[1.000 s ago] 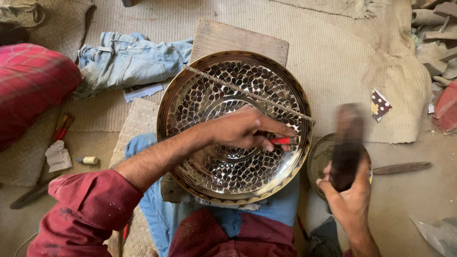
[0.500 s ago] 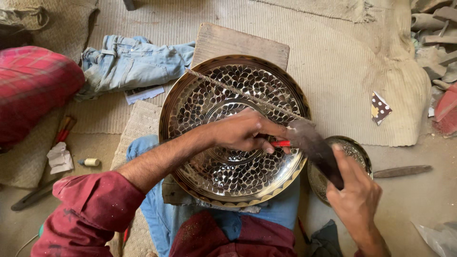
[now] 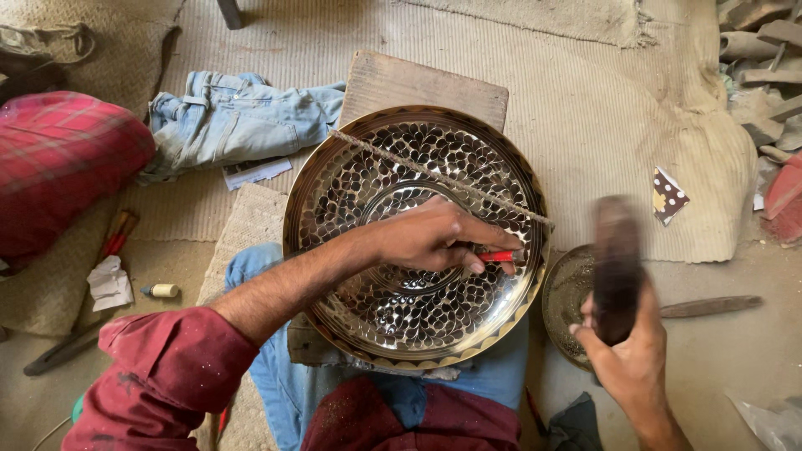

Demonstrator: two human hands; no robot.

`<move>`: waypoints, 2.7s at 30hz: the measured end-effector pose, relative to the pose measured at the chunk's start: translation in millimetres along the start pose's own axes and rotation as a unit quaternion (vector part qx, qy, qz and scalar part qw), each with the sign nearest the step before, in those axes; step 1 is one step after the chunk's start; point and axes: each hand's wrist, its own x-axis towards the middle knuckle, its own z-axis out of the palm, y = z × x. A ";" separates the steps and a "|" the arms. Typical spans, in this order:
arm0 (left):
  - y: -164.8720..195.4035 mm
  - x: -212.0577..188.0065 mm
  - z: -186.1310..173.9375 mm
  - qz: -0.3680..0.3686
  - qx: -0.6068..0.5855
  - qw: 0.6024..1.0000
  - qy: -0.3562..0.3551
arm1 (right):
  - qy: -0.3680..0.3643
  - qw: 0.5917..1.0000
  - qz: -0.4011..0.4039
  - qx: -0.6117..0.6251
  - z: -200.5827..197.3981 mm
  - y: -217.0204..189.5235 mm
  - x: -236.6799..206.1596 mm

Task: The person sits on the floor holding a red punch against a large decorative brass tray and strikes the punch with a wooden mallet, working the patterned surface section by section. They reposition the punch repeatedly across the tray to shape the embossed design.

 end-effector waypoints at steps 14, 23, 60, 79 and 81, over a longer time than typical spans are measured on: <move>-12.1 -0.9 11.6 -0.066 -0.006 0.997 0.041 | 0.069 0.997 -0.017 0.041 6.0 0.5 0.1; -6.2 -7.1 6.9 -0.030 0.029 0.994 0.105 | 0.073 0.970 -0.095 -0.213 7.7 -10.6 7.6; 29.3 -8.8 -11.5 -0.034 0.050 0.997 0.055 | 0.029 0.999 0.029 -0.003 -5.5 -51.3 14.8; 31.9 8.6 -0.1 -0.029 0.058 0.996 0.068 | 0.031 0.976 -0.044 -0.209 -36.6 -49.6 14.0; 34.5 8.5 -2.2 -0.008 0.066 0.995 0.080 | 0.031 0.919 -0.163 -0.358 -40.0 -52.6 14.8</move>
